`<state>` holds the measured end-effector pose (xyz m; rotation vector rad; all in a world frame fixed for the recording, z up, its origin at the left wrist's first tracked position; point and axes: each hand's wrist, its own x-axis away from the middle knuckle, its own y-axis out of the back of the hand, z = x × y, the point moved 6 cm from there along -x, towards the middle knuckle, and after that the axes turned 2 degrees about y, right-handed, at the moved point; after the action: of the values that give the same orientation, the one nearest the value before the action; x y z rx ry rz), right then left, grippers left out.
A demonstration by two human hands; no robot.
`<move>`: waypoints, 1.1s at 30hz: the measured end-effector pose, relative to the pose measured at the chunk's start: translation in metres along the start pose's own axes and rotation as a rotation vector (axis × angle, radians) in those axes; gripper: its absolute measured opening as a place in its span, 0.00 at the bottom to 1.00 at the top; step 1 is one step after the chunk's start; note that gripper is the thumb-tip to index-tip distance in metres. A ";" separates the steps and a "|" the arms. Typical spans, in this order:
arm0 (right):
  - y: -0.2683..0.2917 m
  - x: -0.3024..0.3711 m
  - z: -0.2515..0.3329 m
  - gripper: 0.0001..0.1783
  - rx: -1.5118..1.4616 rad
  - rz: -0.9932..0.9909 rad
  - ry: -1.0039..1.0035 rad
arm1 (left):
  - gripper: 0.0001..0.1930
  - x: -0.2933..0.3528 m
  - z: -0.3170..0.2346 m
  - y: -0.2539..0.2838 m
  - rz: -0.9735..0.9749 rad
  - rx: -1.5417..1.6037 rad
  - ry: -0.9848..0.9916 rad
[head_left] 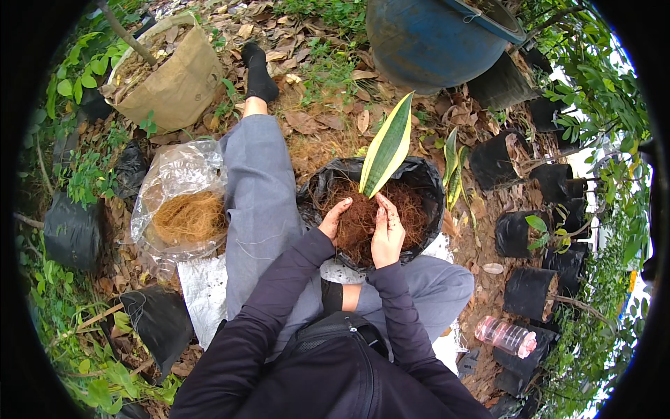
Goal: The person sits on the ground and wraps a single variegated leaf cutting with brown fibrous material by hand. They repeatedly add and adjust the wrapping around the base of the leaf, keeping it upright in a black plastic bag.
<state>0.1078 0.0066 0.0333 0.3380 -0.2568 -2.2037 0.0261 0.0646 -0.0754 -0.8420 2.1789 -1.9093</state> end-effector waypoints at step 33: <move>-0.021 0.024 0.014 0.22 0.392 0.208 0.406 | 0.18 -0.007 -0.005 0.010 -0.009 -0.003 -0.147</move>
<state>0.0734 0.0014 0.0362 0.9181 -0.4753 -1.8227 0.0267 0.0731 -0.0856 -0.9616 2.0960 -1.7867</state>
